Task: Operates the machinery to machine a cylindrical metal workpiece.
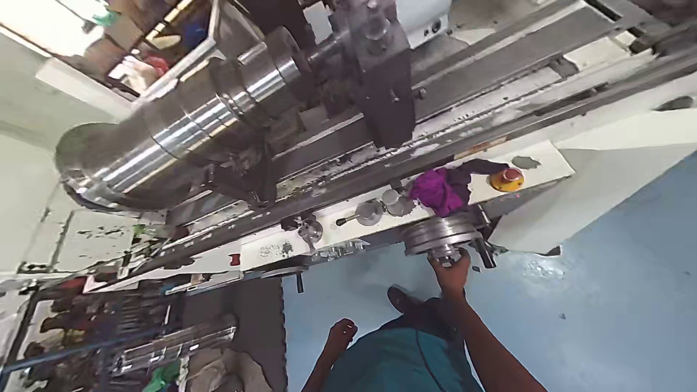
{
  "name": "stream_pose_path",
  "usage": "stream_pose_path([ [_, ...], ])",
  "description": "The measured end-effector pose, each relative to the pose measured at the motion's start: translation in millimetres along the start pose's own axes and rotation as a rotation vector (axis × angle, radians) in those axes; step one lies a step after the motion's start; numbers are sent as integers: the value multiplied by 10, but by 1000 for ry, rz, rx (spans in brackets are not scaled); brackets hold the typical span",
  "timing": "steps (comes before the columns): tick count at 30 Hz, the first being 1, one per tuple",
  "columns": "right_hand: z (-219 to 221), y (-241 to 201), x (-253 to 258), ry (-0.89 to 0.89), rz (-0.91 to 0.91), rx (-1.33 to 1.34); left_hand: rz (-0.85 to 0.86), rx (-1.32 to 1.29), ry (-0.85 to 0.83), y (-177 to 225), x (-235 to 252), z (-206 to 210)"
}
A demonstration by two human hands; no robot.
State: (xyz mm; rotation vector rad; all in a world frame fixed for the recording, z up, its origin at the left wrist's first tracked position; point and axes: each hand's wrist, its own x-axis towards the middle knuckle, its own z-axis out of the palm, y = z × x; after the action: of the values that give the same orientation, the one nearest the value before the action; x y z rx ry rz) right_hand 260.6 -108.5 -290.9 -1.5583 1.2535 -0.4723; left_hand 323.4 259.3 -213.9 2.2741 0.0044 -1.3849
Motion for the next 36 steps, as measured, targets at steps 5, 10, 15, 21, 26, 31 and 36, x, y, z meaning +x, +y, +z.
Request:
stream_pose_path([
  [5,57,17,-39,30,-17,-3,-13,27,-34,-23,21,-27],
  [10,111,-24,-40,53,-5,-27,-35,29,-36,-48,36,-58],
  [15,112,-3,-59,54,-2,8,25,-44,30,-108,40,-134],
  [21,143,-6,-108,44,-36,15,136,-409,577,323,47,-622],
  [26,149,10,-119,40,-63,38,271,-431,848,793,185,-1284],
  [31,158,0,-156,43,-51,50,205,-149,811,1110,346,-1665],
  [36,121,19,-84,47,8,-4,73,18,819,1394,382,-1598],
])
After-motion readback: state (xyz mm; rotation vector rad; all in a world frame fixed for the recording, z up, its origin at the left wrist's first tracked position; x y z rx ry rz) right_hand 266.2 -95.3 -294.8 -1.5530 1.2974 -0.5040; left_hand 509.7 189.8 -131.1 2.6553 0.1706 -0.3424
